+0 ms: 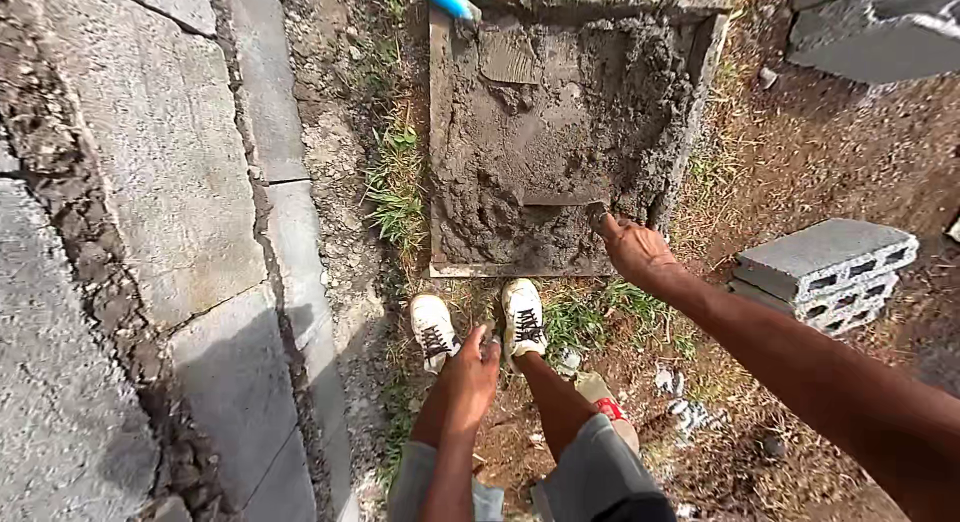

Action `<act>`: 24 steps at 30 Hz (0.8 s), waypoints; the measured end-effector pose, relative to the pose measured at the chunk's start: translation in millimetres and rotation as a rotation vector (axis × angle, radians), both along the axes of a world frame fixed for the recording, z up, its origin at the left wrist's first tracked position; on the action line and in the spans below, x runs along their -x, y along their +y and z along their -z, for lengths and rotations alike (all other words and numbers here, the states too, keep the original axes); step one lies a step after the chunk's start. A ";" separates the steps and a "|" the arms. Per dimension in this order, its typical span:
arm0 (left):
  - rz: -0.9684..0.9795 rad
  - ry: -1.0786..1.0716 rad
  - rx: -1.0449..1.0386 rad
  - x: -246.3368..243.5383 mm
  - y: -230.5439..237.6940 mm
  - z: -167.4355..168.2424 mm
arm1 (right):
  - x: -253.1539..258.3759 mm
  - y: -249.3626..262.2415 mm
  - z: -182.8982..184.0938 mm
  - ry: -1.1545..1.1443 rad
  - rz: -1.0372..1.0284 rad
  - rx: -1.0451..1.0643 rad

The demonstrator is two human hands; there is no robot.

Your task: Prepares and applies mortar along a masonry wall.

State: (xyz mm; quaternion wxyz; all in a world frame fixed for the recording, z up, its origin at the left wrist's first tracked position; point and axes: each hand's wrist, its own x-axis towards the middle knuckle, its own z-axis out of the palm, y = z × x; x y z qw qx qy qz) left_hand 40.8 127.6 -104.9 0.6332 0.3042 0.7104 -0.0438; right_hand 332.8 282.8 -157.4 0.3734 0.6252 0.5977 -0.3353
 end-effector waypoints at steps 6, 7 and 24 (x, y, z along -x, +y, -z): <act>0.003 0.017 0.035 4.8 -8.9 7.0 | 112.4 -39.4 3.1 0.289 0.708 0.202; -0.028 0.020 0.030 5.6 -7.8 7.0 | 124.0 -45.4 22.4 0.333 0.787 0.236; -0.195 0.058 0.035 19.2 -18.5 9.9 | 242.6 -25.3 54.0 0.363 1.124 0.097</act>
